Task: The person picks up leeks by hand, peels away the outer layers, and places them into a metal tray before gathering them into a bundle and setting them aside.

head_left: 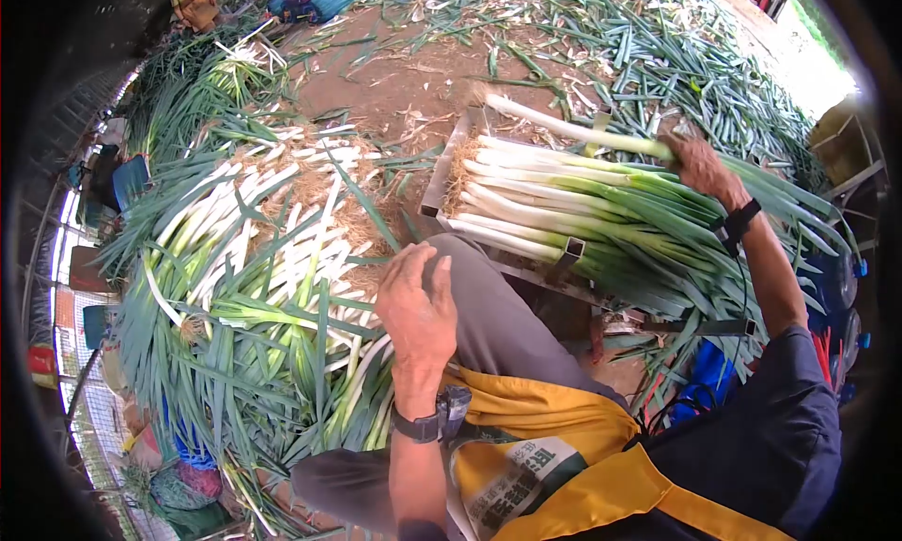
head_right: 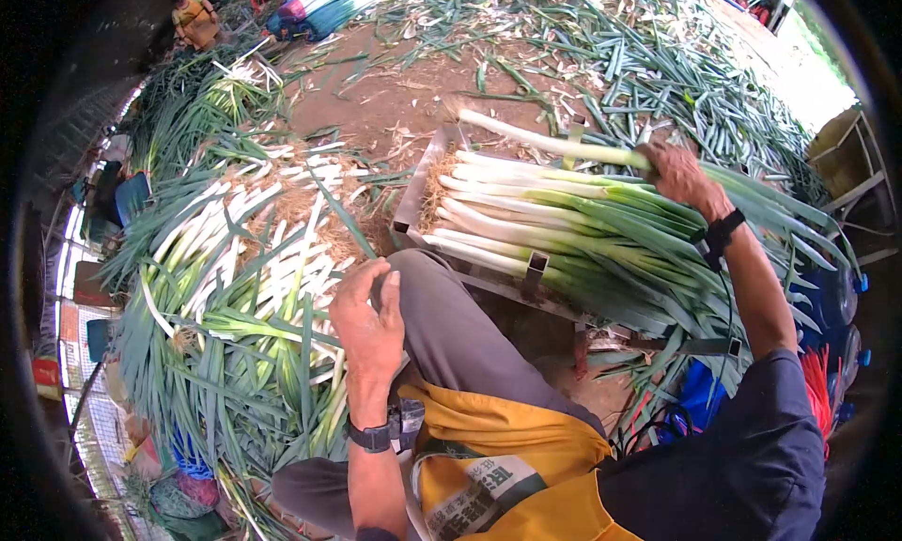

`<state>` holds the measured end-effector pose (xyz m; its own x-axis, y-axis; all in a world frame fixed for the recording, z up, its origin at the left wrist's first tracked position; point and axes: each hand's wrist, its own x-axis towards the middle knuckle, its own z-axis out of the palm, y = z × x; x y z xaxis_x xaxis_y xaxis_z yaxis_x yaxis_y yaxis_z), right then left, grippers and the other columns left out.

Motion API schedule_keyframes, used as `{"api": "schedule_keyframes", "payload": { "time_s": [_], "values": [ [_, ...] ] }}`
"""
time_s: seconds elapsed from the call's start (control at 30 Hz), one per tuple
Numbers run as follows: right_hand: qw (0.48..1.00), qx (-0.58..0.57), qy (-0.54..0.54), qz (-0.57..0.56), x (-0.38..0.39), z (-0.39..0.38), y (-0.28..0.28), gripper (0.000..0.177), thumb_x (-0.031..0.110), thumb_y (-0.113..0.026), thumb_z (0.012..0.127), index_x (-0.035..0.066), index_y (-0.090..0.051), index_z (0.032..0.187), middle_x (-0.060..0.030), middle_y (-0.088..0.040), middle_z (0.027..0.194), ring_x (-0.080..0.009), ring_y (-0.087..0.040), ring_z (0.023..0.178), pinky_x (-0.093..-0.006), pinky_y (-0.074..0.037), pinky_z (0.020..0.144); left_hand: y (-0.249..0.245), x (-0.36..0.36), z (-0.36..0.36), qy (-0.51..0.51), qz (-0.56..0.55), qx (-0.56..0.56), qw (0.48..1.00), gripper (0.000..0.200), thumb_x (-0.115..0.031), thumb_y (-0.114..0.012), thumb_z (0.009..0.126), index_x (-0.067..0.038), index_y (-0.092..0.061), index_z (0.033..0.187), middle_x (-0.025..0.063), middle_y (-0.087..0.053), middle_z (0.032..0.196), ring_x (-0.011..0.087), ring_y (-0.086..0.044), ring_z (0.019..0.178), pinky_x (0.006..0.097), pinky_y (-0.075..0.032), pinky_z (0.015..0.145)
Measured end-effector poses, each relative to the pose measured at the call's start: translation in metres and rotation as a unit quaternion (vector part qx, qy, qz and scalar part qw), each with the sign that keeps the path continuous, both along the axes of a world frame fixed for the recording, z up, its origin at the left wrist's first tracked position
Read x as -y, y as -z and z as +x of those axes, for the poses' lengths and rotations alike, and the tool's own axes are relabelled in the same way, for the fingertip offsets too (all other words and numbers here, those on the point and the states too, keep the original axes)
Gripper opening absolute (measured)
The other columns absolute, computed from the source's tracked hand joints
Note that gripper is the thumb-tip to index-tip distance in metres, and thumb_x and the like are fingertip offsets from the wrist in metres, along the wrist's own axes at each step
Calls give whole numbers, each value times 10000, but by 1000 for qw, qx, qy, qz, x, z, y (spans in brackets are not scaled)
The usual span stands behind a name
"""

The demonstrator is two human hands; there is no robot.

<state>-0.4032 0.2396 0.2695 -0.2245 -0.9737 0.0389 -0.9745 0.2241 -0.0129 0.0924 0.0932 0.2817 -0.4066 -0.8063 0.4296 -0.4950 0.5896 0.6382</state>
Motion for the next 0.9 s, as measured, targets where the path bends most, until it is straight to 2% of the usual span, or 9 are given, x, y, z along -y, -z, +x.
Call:
{"api": "schedule_keyframes", "payload": {
  "time_s": [0.03,0.13,0.17,0.27,0.47,0.5,0.73,0.87,0.9],
  "values": [
    [999,3,-14,-29,-4,1,12,462,150,-700,818,51,-599,1259,-224,-657,1127,-413,-626,1057,-506,-490,876,0,3,-5,3,6,14,1000,212,-140,-692,919,42,-687,1028,217,-710,1054,399,-661,1058,465,-505,942],
    [998,35,27,44,-3,-11,32,475,165,-697,826,60,-594,1277,-224,-668,1083,-417,-632,1038,-510,-496,867,0,13,-24,18,12,43,999,207,-140,-701,908,32,-690,1023,217,-705,1049,393,-655,1039,452,-503,930],
    [1000,11,-11,13,0,-10,34,487,184,-694,835,71,-597,1299,-225,-674,1048,-416,-638,1016,-511,-501,857,2,16,-32,27,21,44,998,205,-140,-702,906,29,-691,1021,216,-704,1046,393,-654,1030,452,-503,927],
    [999,38,0,38,6,-10,33,500,204,-691,840,92,-603,1320,-230,-672,1040,-415,-636,990,-510,-499,857,9,24,-61,55,23,41,997,180,-147,-709,902,12,-694,984,188,-713,1021,374,-665,997,439,-506,894],
    [999,-5,-9,31,19,-18,54,528,224,-701,847,142,-606,1360,-171,-638,1005,-366,-606,980,-485,-480,848,20,38,-116,134,60,114,983,222,-200,-724,896,-28,-682,1031,184,-708,1012,393,-651,983,458,-504,877],
    [999,-5,-7,38,20,-18,55,530,247,-708,854,166,-607,1367,-137,-609,986,-336,-587,994,-464,-464,852,27,39,-125,138,12,90,986,223,-198,-725,890,-26,-689,1027,190,-706,987,401,-651,968,461,-506,868],
    [999,-36,-27,8,6,-11,48,524,269,-725,855,213,-613,1364,-103,-600,999,-300,-573,1021,-461,-432,886,42,63,-161,218,58,200,954,314,-223,-742,871,-2,-691,1088,234,-702,1018,415,-659,984,476,-520,881],
    [998,-11,36,50,24,-9,52,541,254,-723,852,217,-599,1377,-124,-599,996,-315,-581,1001,-464,-429,851,60,71,-172,236,57,231,942,345,-230,-729,880,18,-681,1115,255,-695,1052,427,-655,1010,478,-518,905],
    [999,-24,26,22,30,-15,64,544,270,-710,859,215,-589,1387,-142,-611,1000,-326,-592,990,-468,-432,828,63,76,-178,241,69,249,935,356,-230,-722,885,21,-677,1134,261,-693,1071,428,-653,1028,477,-517,920]
  ]
}}
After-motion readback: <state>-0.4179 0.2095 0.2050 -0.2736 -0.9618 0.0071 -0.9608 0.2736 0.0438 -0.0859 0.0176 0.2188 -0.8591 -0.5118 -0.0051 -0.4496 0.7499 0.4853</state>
